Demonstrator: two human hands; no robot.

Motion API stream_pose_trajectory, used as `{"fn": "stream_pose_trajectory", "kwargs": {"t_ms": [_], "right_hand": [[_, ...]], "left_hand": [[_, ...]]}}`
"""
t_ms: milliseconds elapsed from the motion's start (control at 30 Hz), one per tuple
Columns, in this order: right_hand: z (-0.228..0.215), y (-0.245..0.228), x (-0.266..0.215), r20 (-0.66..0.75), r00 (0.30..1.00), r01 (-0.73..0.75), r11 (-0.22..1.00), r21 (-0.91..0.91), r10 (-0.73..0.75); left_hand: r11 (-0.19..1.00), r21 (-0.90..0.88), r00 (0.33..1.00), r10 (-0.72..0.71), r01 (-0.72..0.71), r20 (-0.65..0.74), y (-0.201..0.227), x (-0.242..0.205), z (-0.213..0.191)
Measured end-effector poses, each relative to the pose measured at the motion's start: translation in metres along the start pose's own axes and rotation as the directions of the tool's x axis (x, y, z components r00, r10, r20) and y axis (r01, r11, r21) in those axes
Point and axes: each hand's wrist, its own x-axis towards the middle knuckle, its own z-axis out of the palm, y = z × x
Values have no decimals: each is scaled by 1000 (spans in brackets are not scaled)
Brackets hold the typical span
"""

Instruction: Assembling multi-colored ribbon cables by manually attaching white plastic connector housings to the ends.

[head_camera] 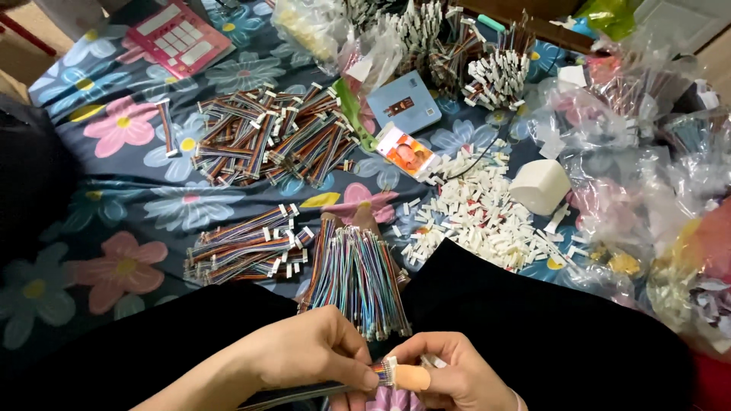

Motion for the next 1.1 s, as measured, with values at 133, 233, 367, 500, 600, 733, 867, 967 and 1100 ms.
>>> {"fn": "stream_pose_trajectory", "kwargs": {"t_ms": [133, 233, 367, 500, 600, 733, 867, 967, 1100], "right_hand": [[16, -8, -1, -82, 994, -70, 998, 6, 70], [15, -10, 2, -71, 993, -99, 995, -4, 99], [15, -15, 6, -85, 996, -22, 989, -144, 10], [17, -31, 6, -108, 994, -57, 972, -229, 33], [8, -34, 9, -42, 996, -86, 973, -216, 79], [4, -32, 14, -15, 1000, -22, 955, -296, 18], [7, -28, 18, -100, 994, 5, 928, -371, -45], [4, -21, 20, -137, 989, 7, 929, -370, -62], [9, -21, 19, -115, 991, 5, 895, -445, -63]], "left_hand": [[927, 352, 982, -74, 132, -174, 21, -12, 15], [910, 390, 977, -61, 139, -207, 23, -14, 15], [912, 379, 967, -69, 161, -243, 26, -11, 14], [920, 376, 978, -33, 111, -208, 24, -4, 1], [879, 462, 981, -34, 120, -191, 29, -1, -1], [874, 474, 984, -27, 109, -177, 23, 6, -8], [910, 389, 977, -66, 143, -204, 26, 9, -7], [924, 349, 971, -78, 155, -224, 27, 9, -4], [839, 539, 987, 23, 67, -158, 25, 10, -6]]}}
